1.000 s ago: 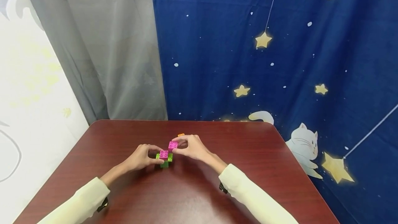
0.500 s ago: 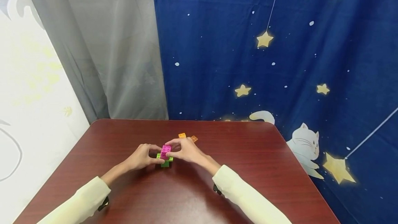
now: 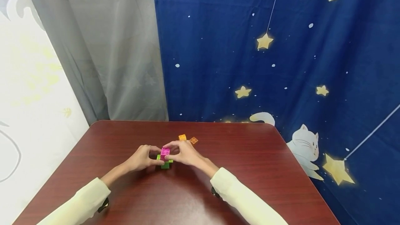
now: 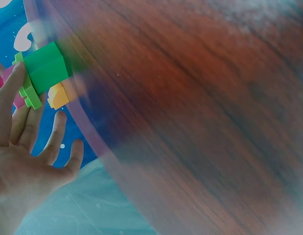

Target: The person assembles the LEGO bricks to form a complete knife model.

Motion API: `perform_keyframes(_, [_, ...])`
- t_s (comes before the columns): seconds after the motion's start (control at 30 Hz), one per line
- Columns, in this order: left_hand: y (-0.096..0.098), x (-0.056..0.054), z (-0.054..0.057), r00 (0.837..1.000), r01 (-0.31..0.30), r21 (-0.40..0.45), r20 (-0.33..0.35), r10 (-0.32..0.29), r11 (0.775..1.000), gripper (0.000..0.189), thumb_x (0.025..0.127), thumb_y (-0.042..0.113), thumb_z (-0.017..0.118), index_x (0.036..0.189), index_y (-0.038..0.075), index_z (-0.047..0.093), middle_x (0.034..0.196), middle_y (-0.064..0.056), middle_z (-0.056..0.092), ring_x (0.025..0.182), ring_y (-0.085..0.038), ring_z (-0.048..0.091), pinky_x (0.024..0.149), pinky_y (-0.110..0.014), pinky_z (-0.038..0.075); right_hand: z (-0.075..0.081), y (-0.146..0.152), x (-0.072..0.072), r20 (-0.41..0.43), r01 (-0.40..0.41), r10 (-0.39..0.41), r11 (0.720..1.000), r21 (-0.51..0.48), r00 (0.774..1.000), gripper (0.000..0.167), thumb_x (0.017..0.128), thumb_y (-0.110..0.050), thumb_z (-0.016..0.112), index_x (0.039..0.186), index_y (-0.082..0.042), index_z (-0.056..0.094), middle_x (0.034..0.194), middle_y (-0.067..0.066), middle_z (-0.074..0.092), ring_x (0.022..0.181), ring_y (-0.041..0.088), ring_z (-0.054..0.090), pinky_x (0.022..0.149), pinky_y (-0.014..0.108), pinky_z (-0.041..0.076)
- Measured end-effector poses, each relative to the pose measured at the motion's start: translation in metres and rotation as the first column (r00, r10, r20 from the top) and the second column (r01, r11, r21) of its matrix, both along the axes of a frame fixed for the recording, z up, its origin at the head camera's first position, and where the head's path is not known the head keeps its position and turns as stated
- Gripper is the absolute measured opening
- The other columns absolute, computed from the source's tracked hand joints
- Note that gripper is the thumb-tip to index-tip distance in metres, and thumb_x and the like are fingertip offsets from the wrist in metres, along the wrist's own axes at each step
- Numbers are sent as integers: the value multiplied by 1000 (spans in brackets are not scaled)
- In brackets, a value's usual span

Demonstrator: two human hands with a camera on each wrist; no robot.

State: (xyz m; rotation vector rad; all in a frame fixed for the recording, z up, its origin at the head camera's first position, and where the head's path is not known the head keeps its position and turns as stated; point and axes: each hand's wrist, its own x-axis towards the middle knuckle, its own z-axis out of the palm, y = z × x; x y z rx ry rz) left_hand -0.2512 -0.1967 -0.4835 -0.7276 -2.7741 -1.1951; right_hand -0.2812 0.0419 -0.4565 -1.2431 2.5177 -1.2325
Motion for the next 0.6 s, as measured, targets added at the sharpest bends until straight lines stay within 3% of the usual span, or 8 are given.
perform_keyframes(0.6, [-1, -3, -2, 1000, 17, -11, -22, -17, 1000, 32, 83, 33, 90, 108, 17, 79, 103, 6, 77, 98, -14, 73, 87, -43, 59, -5, -8, -2, -25, 33, -34, 999, -22, 999, 33, 87, -17, 86, 118, -14, 76, 108, 1, 78, 93, 2, 72, 82, 23, 58])
